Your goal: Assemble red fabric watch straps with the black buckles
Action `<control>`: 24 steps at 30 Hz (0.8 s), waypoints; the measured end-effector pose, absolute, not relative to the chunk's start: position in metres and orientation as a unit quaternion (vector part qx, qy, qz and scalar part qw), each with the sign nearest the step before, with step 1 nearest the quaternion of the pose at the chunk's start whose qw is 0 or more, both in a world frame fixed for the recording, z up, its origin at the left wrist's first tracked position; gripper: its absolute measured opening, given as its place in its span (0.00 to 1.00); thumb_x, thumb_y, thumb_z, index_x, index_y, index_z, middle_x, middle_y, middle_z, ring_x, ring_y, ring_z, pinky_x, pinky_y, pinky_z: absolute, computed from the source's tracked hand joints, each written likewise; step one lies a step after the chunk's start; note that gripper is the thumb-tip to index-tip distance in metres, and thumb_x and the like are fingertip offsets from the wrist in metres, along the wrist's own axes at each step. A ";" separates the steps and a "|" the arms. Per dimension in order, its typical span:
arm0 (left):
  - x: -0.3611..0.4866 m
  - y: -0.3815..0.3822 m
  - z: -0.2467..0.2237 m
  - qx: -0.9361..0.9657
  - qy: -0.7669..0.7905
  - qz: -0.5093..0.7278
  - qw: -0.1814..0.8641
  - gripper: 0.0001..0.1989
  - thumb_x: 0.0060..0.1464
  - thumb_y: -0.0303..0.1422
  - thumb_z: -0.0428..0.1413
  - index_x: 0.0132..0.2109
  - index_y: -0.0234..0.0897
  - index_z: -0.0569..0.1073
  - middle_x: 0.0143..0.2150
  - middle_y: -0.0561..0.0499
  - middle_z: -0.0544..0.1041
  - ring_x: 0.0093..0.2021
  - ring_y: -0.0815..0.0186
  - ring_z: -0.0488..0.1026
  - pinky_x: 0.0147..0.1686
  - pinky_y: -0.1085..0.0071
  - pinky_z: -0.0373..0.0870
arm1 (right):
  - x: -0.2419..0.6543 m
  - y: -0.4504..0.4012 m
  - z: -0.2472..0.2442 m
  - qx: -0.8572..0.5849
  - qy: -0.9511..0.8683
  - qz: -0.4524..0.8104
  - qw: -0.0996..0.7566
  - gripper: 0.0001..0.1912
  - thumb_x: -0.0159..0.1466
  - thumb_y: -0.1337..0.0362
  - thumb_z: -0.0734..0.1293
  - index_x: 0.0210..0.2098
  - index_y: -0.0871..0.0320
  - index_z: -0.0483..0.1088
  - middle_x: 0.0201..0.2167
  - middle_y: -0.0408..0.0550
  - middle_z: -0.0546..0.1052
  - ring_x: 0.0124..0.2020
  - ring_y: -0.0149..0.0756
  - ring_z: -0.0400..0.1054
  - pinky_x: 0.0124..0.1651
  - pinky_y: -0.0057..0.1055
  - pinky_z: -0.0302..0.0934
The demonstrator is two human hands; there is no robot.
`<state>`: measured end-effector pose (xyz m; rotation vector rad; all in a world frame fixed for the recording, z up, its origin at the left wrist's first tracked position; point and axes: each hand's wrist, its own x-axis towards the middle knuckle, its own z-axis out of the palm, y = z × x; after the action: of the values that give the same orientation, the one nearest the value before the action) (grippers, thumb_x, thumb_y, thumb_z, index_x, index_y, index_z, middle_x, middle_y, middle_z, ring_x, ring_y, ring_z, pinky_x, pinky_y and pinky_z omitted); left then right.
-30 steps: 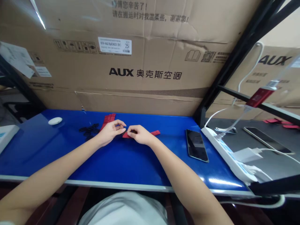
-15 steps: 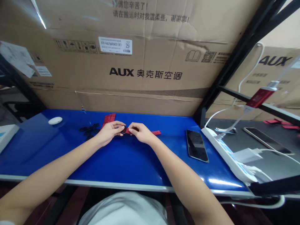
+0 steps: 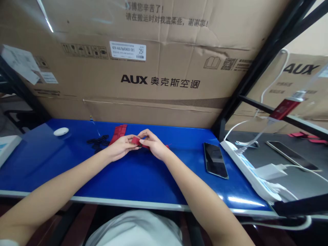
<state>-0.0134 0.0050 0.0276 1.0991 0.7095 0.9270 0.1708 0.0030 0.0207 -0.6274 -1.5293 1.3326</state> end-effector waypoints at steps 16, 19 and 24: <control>-0.011 -0.004 0.029 0.725 0.465 0.409 0.301 0.12 0.46 0.23 0.58 0.39 0.35 0.80 0.34 0.48 0.81 0.33 0.63 0.78 0.38 0.68 0.75 | 0.170 0.005 0.014 -0.423 -0.774 0.260 0.392 0.05 0.56 0.70 0.62 0.24 0.58 0.65 0.31 0.44 0.65 0.29 0.31 0.60 0.35 0.31 0.56; -0.011 -0.003 0.027 0.719 0.453 0.417 0.321 0.11 0.47 0.25 0.59 0.39 0.36 0.80 0.34 0.47 0.81 0.33 0.62 0.78 0.38 0.67 0.75 | 0.167 0.006 0.012 -0.433 -0.764 0.254 0.406 0.05 0.56 0.69 0.63 0.24 0.58 0.64 0.31 0.44 0.65 0.28 0.30 0.59 0.33 0.30 0.56; -0.013 0.001 0.031 0.665 0.400 0.430 0.462 0.12 0.49 0.34 0.63 0.40 0.33 0.79 0.37 0.45 0.81 0.33 0.61 0.78 0.38 0.63 0.76 | 0.168 0.007 0.012 -0.413 -0.707 0.382 0.429 0.08 0.57 0.61 0.67 0.28 0.57 0.65 0.29 0.43 0.68 0.26 0.29 0.63 0.31 0.30 0.60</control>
<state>-0.0128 0.0008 0.0309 1.6340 0.9825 1.0574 0.1681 0.0074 0.0120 -1.0299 -1.7652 0.9543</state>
